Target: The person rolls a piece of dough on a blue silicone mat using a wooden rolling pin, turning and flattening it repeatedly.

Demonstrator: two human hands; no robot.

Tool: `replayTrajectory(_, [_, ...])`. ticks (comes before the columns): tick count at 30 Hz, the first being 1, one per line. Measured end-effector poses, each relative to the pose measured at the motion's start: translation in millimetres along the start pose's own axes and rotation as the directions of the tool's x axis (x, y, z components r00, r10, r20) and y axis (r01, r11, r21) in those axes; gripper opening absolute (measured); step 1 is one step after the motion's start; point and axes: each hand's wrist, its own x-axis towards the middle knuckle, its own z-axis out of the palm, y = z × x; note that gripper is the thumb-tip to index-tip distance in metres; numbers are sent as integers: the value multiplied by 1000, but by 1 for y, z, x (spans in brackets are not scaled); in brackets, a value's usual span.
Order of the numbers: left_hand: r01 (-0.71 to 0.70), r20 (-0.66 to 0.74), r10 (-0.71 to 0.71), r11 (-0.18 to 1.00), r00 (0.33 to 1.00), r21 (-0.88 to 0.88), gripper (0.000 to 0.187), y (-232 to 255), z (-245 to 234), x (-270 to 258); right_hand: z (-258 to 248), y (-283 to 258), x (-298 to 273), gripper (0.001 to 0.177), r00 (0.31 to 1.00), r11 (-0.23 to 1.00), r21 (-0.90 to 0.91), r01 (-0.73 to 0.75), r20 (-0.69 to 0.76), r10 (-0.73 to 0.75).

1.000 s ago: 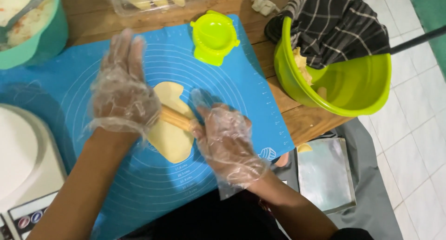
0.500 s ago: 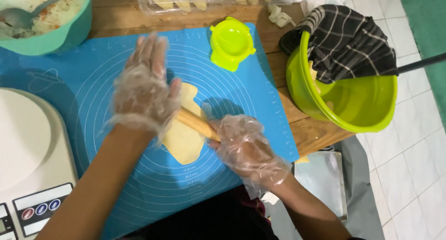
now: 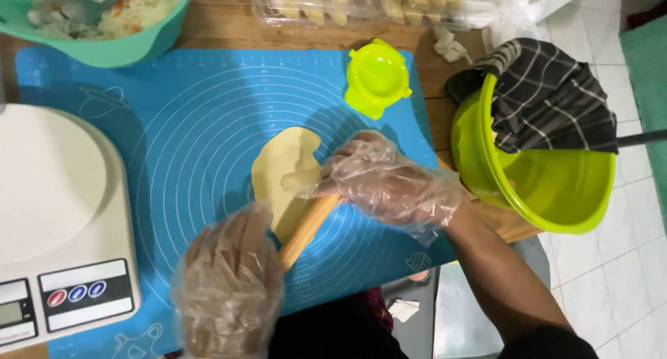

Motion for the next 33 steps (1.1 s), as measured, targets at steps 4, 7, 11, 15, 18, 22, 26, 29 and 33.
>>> replayTrajectory(4, [-108, -300, 128, 991, 945, 82, 48, 8, 22, -20, -17, -4, 18, 34, 987, 943, 326, 59, 122, -104])
replayTrajectory(7, [-23, -316, 87, 980, 945, 199, 71, -1, 58, -30, -16, -16, 45, 35, 978, 955, 296, 26, -206, 38])
replayTrajectory(11, [28, -155, -4, 987, 988, 156, 78, -6, 65, -34, 57, -10, 50, 49, 884, -260, 871, 417, -324, 336])
replayTrajectory(15, [67, -167, -22, 961, 986, 268, 73, -12, 57, -26, 43, -11, 72, 54, 933, 898, 372, -235, -171, 315])
replayTrajectory(18, [83, -243, -14, 958, 970, 276, 69, -17, 55, -24, 52, -8, 89, 61, 916, 938, -21, -345, -227, 331])
replayTrajectory(22, [110, -200, -62, 965, 978, 238, 71, -27, 57, -24, 41, -7, 105, 57, 887, 908, -158, -388, -332, 321])
replayTrajectory(26, [90, -239, -36, 971, 970, 221, 68, -35, 59, -22, 25, -9, 127, 58, 884, 904, -39, -425, -235, 405])
replayTrajectory(29, [172, -173, -137, 962, 975, 210, 75, -40, 59, -22, 31, -8, 136, 39, 855, 912, -56, -406, -375, 358])
replayTrajectory(33, [168, -277, -103, 960, 955, 223, 69, -48, 62, -22, 33, -3, 143, 34, 867, 930, 69, -360, -343, 361])
